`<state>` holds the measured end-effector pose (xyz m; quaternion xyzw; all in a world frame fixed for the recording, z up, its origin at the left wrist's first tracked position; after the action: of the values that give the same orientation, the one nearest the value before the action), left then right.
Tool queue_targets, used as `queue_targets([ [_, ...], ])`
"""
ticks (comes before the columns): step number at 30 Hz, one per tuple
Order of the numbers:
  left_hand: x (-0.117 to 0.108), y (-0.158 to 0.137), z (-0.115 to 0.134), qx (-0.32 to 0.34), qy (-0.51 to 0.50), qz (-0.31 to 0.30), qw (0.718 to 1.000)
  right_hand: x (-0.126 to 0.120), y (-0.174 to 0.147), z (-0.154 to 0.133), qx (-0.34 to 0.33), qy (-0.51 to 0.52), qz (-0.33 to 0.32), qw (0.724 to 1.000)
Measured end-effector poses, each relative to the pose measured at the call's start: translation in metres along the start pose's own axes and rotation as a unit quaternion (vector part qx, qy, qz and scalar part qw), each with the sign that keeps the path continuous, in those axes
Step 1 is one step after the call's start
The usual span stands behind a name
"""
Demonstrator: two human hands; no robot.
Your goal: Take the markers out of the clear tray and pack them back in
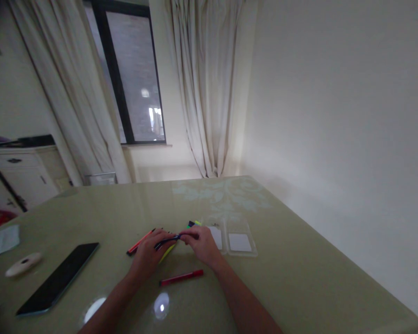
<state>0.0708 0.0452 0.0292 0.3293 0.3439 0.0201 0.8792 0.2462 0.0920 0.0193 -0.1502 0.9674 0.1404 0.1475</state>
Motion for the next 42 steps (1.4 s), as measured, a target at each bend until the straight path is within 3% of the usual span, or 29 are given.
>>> queue_targets([
  [16,0.004,-0.002,-0.002,-0.008,0.004,-0.007,1.000,-0.002,-0.001,-0.005,-0.020,-0.009,-0.015,1.000],
  [32,0.001,-0.001,0.012,0.019,0.051,-0.017,0.998,0.003,-0.001,0.000,0.015,0.040,-0.039,0.998],
  [42,0.004,-0.001,0.007,0.022,0.052,-0.025,0.998,0.003,-0.002,-0.001,0.012,0.032,-0.044,0.998],
])
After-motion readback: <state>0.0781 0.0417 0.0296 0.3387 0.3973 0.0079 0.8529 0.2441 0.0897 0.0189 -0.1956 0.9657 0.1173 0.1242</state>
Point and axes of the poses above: each hand's wrist, its own y-axis towards the middle knuckle, its own x-axis out of the palm, z = x × y, the point moved 6 cm from there along y, towards the middle knuckle, and after that the axes turned 8 degrees about x, right-handed, at the moved point
